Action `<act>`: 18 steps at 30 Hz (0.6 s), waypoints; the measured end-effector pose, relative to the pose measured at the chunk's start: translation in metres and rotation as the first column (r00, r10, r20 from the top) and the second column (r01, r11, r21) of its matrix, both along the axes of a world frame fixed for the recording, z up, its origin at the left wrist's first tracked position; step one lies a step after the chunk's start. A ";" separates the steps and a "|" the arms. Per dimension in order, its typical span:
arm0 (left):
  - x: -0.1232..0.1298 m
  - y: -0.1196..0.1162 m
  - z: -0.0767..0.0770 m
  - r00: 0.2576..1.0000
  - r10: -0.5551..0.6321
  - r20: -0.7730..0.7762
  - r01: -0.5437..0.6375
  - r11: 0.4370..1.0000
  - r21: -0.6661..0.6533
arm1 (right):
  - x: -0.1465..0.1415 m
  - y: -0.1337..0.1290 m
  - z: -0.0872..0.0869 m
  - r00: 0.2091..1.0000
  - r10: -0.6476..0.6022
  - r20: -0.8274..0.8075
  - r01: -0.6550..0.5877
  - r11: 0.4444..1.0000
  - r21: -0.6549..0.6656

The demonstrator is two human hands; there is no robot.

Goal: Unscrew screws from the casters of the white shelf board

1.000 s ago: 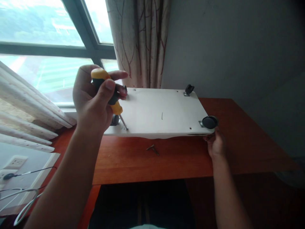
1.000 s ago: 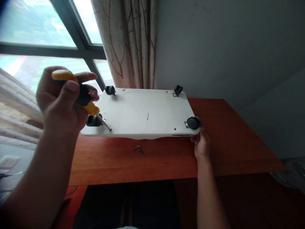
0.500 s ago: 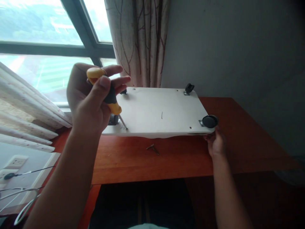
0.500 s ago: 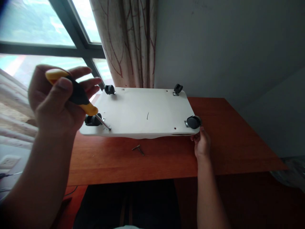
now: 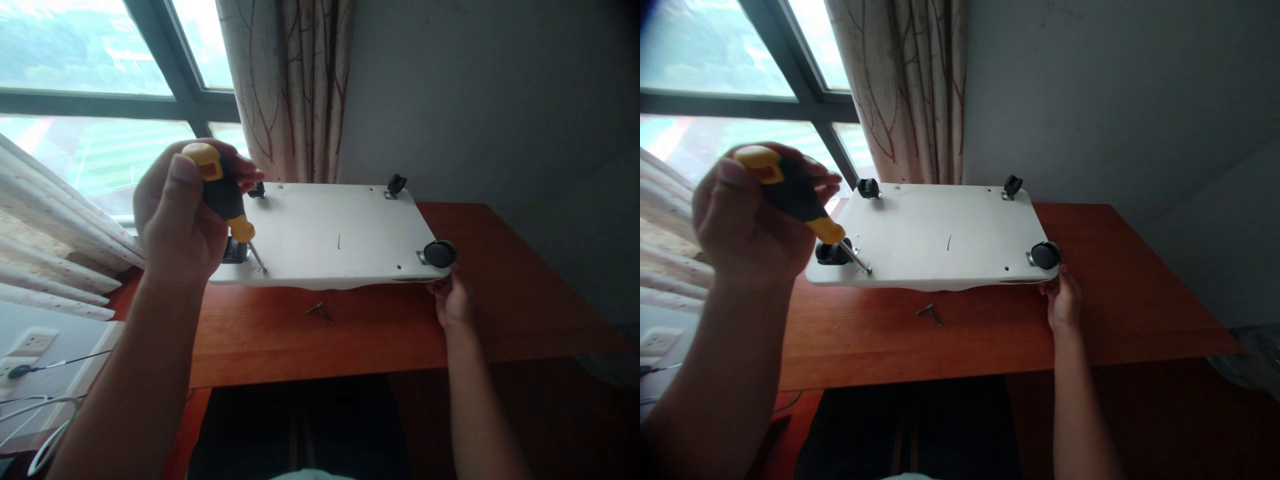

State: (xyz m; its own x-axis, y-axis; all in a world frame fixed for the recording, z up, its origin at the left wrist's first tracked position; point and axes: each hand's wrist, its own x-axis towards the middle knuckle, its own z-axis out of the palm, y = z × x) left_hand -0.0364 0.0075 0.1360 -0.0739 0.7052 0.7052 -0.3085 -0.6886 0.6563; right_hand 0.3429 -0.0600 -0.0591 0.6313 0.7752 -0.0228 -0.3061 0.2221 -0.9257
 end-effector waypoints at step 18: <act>-0.001 0.000 0.003 1.000 -0.023 0.004 0.023 1.000 -0.020 | 0.000 0.000 0.000 1.000 -0.005 -0.003 0.005 1.000 0.009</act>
State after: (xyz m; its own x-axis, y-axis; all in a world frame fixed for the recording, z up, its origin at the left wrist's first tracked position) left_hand -0.0373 0.0071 0.1385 -0.0598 0.7205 0.6909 -0.3263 -0.6682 0.6686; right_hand 0.3429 -0.0597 -0.0588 0.6351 0.7722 -0.0180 -0.3076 0.2315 -0.9229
